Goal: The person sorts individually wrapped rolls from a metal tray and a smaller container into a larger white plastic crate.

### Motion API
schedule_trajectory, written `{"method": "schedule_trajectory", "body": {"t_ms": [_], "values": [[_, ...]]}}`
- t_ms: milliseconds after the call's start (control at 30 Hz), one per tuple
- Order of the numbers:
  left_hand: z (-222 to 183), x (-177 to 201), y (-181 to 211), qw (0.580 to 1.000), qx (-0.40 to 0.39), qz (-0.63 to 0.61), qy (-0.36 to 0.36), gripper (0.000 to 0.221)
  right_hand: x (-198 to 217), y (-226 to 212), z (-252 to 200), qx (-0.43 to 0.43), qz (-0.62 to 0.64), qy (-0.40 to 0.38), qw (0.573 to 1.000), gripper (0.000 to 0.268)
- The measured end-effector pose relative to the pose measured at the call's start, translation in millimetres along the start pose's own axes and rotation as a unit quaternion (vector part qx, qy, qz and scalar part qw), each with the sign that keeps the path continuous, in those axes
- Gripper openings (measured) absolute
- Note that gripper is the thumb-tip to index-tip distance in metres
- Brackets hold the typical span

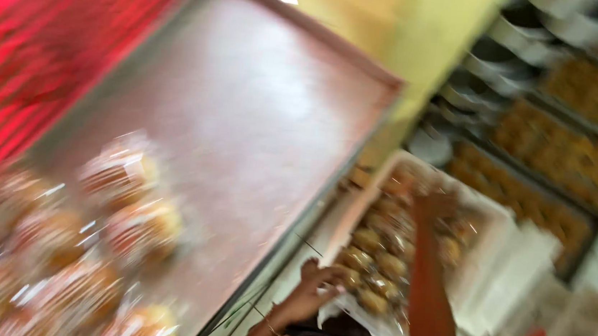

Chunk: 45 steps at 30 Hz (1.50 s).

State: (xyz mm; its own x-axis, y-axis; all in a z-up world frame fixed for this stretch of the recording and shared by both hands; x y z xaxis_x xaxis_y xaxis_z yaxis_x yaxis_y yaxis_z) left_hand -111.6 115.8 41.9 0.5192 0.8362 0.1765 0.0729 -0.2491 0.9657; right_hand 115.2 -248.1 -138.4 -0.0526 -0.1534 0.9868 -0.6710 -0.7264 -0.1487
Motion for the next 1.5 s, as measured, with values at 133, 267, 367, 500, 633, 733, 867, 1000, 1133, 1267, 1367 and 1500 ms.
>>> {"method": "schedule_trajectory", "body": {"t_ms": [133, 267, 367, 500, 633, 733, 867, 1000, 1133, 1267, 1367, 1500], "values": [[-47, 31, 116, 0.991, -0.113, -0.045, -0.049, 0.052, 255, -121, -112, 0.327, 0.478, 0.274, 0.768, 0.041], [-115, 68, 200, 0.958, -0.264, -0.108, 0.001, 0.04, 363, -206, -217, 0.438, 0.626, 0.074, 0.641, 0.03], [-160, 75, 172, 0.903, -0.356, -0.232, 0.062, 0.026, 279, -290, -227, 0.415, 0.634, -0.326, 0.565, 0.037], [-189, 84, 158, 0.852, -0.412, -0.269, 0.181, 0.04, 288, -371, -341, 0.496, 0.239, -0.408, 0.728, 0.045], [-180, 80, 133, 0.818, -0.433, -0.273, 0.263, 0.034, 262, -400, -381, 0.533, 0.094, -0.393, 0.744, 0.05], [-158, 79, 140, 0.818, -0.344, -0.387, 0.249, 0.036, 298, -379, -375, 0.527, 0.24, -0.428, 0.694, 0.028], [-109, 77, 143, 0.751, -0.276, -0.567, 0.193, 0.079, 360, -303, -356, 0.51, 0.452, -0.418, 0.601, 0.022], [-56, 65, 137, 0.75, -0.288, -0.553, 0.22, 0.068, 409, -217, -347, 0.495, 0.553, -0.222, 0.632, 0.025], [-13, 42, 122, 0.794, -0.253, -0.466, 0.297, 0.033, 423, -152, -336, 0.481, 0.566, -0.077, 0.664, 0.03], [11, 14, 128, 0.81, -0.225, -0.501, 0.207, 0.038, 421, -103, -325, 0.438, 0.59, 0.012, 0.678, 0.025], [15, 5, 163, 0.815, -0.209, -0.479, 0.251, 0.013, 437, -82, -334, 0.416, 0.574, 0.07, 0.702, 0.027], [31, -1, 155, 0.833, -0.265, -0.45, 0.182, 0.02, 421, -59, -308, 0.337, 0.651, 0.053, 0.678, 0.027]]}}
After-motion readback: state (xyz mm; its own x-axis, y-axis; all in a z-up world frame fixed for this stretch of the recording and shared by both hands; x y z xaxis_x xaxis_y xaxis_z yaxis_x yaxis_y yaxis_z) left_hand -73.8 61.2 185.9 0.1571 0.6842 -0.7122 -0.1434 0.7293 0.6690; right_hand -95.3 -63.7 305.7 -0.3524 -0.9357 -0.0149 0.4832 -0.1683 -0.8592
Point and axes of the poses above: each hand's wrist, its own z-axis towards the middle knuckle, its own x-axis out of the back of the hand, y = z × x, the point moved 3 cm from there along z, towards the middle knuckle, and after that the axes turned 8 degrees about -x, right-handed, at the moved point
